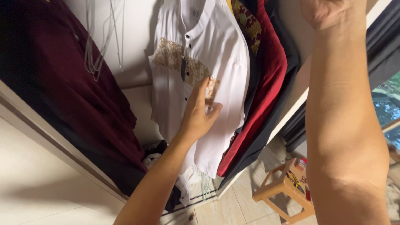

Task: The person selects a white embroidered shirt from a closet, places it on a hanger, and hangs it. Then they pick up a white tank top, place it on a green hanger, and hang it. Finally, they pick up a black shirt, place it on a hanger, and button it up while holding it.

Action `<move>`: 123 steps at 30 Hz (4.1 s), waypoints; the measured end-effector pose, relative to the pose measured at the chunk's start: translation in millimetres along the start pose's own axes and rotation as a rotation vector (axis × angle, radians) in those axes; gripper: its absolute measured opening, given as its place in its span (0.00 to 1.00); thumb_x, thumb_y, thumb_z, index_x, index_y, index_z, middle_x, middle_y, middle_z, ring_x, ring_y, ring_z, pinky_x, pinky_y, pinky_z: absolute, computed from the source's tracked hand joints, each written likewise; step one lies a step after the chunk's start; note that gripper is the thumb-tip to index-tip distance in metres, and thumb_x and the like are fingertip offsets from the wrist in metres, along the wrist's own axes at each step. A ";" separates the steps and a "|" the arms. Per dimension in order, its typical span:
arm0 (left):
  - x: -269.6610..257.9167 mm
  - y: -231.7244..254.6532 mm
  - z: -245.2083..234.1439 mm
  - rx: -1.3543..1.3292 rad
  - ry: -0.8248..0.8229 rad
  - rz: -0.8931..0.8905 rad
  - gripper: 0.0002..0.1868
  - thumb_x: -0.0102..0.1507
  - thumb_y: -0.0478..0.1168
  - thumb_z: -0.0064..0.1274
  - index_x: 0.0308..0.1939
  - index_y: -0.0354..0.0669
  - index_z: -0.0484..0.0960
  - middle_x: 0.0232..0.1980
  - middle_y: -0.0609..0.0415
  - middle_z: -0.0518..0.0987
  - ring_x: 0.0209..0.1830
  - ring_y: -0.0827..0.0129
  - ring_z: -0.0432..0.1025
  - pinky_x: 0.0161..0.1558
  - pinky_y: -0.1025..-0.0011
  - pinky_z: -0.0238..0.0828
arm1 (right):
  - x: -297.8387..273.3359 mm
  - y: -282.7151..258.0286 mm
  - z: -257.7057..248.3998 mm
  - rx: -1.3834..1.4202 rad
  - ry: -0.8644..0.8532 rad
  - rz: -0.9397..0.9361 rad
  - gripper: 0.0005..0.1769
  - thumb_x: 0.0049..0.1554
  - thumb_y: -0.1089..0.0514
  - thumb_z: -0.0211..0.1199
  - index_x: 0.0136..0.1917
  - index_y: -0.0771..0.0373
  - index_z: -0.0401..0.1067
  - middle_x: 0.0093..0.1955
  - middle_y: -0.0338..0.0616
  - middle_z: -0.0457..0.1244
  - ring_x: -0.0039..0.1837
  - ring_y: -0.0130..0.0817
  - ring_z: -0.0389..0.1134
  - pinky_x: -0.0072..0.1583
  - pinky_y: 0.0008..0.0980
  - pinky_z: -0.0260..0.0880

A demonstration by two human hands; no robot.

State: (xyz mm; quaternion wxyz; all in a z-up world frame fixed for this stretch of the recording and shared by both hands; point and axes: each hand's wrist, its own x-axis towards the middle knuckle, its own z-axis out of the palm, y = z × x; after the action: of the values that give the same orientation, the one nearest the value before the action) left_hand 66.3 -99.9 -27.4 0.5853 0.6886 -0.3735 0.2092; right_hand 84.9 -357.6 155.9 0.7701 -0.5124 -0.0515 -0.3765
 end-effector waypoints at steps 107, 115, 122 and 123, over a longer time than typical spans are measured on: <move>238.3 -81.8 55.3 -0.308 0.037 -0.152 0.66 0.56 0.75 0.55 0.83 0.42 0.42 0.80 0.19 0.42 0.82 0.28 0.38 0.78 0.41 0.42 | -153.3 81.1 -15.5 -0.971 -0.142 0.087 0.46 0.55 0.50 0.70 0.73 0.72 0.48 0.55 0.58 0.71 0.49 0.37 0.77 0.52 0.32 0.75; 258.6 -92.9 91.5 -0.061 0.000 -0.129 0.59 0.60 0.69 0.56 0.83 0.46 0.44 0.81 0.19 0.33 0.83 0.24 0.28 0.77 0.42 0.35 | -145.7 79.1 -26.9 -0.950 -0.150 -0.082 0.45 0.56 0.55 0.70 0.78 0.68 0.49 0.62 0.58 0.69 0.61 0.41 0.73 0.61 0.36 0.70; 266.4 -91.2 133.6 0.000 0.125 -0.055 0.63 0.55 0.73 0.57 0.82 0.50 0.43 0.80 0.19 0.43 0.80 0.24 0.42 0.76 0.44 0.44 | -143.7 79.0 -38.7 -1.013 -0.102 -0.082 0.41 0.57 0.54 0.70 0.75 0.67 0.53 0.61 0.58 0.70 0.62 0.42 0.74 0.61 0.36 0.70; 265.7 -91.8 136.1 0.003 0.151 -0.032 0.63 0.55 0.73 0.56 0.82 0.50 0.43 0.80 0.20 0.45 0.80 0.24 0.43 0.77 0.45 0.44 | -144.3 80.0 -38.5 -1.016 -0.091 -0.083 0.41 0.56 0.54 0.70 0.75 0.67 0.53 0.61 0.58 0.70 0.62 0.43 0.73 0.61 0.36 0.70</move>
State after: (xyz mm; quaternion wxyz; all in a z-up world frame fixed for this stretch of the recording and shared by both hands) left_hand 283.9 -299.2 74.7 0.6141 0.6775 -0.3169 0.2519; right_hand 21.2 -298.1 10.7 0.4054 -0.8354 0.0840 -0.3616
